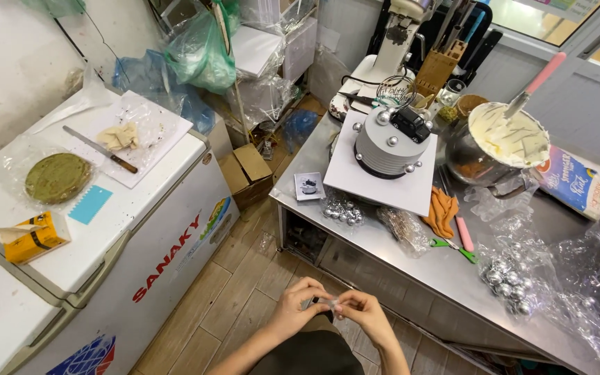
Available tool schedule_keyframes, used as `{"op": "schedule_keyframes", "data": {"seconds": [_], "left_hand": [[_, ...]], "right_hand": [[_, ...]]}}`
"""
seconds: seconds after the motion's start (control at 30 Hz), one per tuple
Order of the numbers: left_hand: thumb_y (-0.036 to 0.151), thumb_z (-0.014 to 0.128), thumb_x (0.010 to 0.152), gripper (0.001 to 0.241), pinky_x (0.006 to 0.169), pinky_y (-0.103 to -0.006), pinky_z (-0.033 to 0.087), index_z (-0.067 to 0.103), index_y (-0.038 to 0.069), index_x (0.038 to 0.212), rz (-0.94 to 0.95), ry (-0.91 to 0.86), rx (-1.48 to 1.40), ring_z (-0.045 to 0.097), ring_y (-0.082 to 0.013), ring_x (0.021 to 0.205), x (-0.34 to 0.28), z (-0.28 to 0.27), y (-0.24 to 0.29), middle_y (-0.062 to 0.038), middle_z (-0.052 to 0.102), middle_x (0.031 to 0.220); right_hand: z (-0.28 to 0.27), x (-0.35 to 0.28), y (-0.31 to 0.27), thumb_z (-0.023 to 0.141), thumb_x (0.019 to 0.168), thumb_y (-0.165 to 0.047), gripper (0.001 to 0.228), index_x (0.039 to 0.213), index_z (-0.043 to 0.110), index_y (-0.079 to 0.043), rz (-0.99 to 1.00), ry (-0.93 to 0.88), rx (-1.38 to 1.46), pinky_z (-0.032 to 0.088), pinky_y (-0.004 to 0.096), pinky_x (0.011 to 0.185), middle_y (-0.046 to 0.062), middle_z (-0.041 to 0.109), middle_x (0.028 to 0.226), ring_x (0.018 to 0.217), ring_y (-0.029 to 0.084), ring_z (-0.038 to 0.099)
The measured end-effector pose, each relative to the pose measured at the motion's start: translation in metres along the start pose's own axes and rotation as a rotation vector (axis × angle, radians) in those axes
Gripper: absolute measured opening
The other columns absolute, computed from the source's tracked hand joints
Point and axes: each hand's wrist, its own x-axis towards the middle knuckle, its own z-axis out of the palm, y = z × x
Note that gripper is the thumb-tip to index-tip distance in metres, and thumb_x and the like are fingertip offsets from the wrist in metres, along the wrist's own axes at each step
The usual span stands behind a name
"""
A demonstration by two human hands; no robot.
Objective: The person is preparing cake decorations, specifically unpacking silver decorative balls and a 'Happy Birthday' cake topper in a bakery kitchen.
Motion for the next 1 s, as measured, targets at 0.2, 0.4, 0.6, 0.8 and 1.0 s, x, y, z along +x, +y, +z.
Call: {"op": "schedule_keyframes", "data": {"seconds": [0.2, 0.4, 0.6, 0.8, 1.0], "left_hand": [[0.013, 0.08, 0.085, 0.018, 0.086, -0.0346, 0.054, 0.077, 0.008, 0.103, -0.102, -0.102, -0.026, 0.069, -0.021, 0.102, 0.026, 0.012, 0.0, -0.005, 0.07, 0.105], [0.013, 0.074, 0.093, 0.016, 0.085, -0.0315, 0.056, 0.074, 0.006, 0.107, -0.108, -0.274, -0.09, 0.07, -0.0186, 0.1, 0.069, 0.036, 0.001, -0.005, 0.069, 0.108], [0.013, 0.074, 0.093, 0.018, 0.078, -0.0329, 0.056, 0.073, 0.005, 0.109, -0.058, -0.398, 0.006, 0.069, -0.0187, 0.089, 0.105, 0.072, -0.002, -0.005, 0.068, 0.11], [0.016, 0.072, 0.093, 0.02, 0.079, -0.0342, 0.057, 0.072, 0.006, 0.11, -0.083, -0.404, -0.019, 0.071, -0.0198, 0.089, 0.118, 0.103, -0.015, -0.005, 0.069, 0.108], [0.021, 0.073, 0.093, 0.021, 0.087, -0.0398, 0.053, 0.072, 0.006, 0.108, 0.002, -0.512, 0.073, 0.068, -0.0289, 0.1, 0.121, 0.124, -0.04, -0.008, 0.069, 0.109]], "right_hand": [[-0.112, 0.0, 0.012, 0.073, 0.086, -0.014, 0.016, 0.099, 0.077, -0.004, 0.043, 0.303, -0.307, 0.058, 0.028, 0.072, 0.005, 0.079, 0.085, 0.076, 0.014, 0.072], [-0.261, -0.01, 0.012, 0.074, 0.094, -0.024, 0.03, 0.117, 0.075, -0.004, -0.179, 0.911, -0.648, 0.052, 0.032, 0.08, 0.015, 0.073, 0.101, 0.09, 0.02, 0.066], [-0.259, -0.003, -0.071, 0.082, 0.075, -0.032, 0.064, 0.133, 0.069, -0.007, -0.487, 1.352, -1.519, 0.04, 0.047, 0.106, 0.033, 0.06, 0.142, 0.125, 0.044, 0.054], [-0.285, 0.073, -0.014, 0.08, 0.075, -0.034, 0.063, 0.132, 0.066, -0.012, -0.204, 0.782, -0.899, 0.055, 0.041, 0.091, 0.011, 0.07, 0.129, 0.113, 0.029, 0.068], [-0.27, 0.112, 0.016, 0.095, 0.056, -0.039, 0.095, 0.133, 0.056, 0.003, -0.397, 0.834, -1.299, 0.05, 0.045, 0.087, 0.025, 0.065, 0.119, 0.103, 0.04, 0.062]]}}
